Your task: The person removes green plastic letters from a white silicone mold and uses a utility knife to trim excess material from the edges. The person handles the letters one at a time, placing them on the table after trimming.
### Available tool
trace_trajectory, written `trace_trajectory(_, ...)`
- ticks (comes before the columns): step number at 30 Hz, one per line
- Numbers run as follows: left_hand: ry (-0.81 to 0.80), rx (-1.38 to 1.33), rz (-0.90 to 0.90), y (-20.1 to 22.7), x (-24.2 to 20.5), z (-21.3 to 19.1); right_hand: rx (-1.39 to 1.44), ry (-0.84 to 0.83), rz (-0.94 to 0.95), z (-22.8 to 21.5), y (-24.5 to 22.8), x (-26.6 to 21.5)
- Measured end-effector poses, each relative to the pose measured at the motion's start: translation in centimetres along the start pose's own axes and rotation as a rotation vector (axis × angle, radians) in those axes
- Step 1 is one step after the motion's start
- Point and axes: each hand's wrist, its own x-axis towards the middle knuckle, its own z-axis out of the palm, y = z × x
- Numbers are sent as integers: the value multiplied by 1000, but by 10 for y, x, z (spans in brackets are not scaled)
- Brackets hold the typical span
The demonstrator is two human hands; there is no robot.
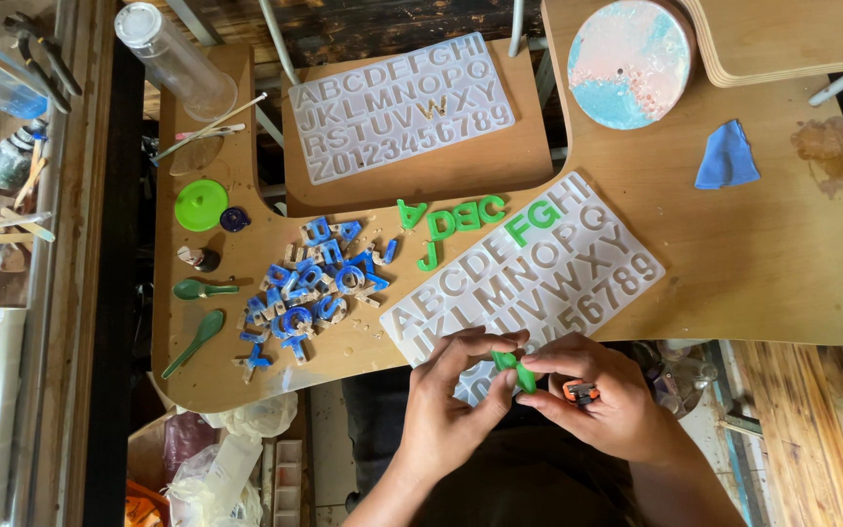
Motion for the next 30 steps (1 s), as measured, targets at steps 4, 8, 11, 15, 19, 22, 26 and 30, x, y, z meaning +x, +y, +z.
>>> trace_trajectory(4, 1, -16, -8, -5, -2, -1, 49, -7, 19, -1, -2, 2)
trace_trajectory(8, -14, -114, -230, -16, -4, 0, 92, 28, 140, 0, 1, 6)
trace_trajectory(11, -66, -160, -278, -17, -4, 1, 152, 87, 254, 4, 8, 3)
trace_trajectory(15, -95, -167, -317, -24, -8, 5, 144, 131, 370, 6, 16, 1)
trace_trajectory(19, -39, -102, -300, -30, 2, 2, 74, 108, 297, -2, 36, -3)
trace_trajectory(22, 13, 187, -436, -42, 11, -3, 91, -27, 584, -13, 58, -10)
trace_trajectory(26, 82, 428, -333, -71, 22, 0, -369, -204, 529, -22, 68, -1)
trace_trajectory(30, 166, 820, -70, -93, 50, -4, -539, -172, 489, -34, 53, 24)
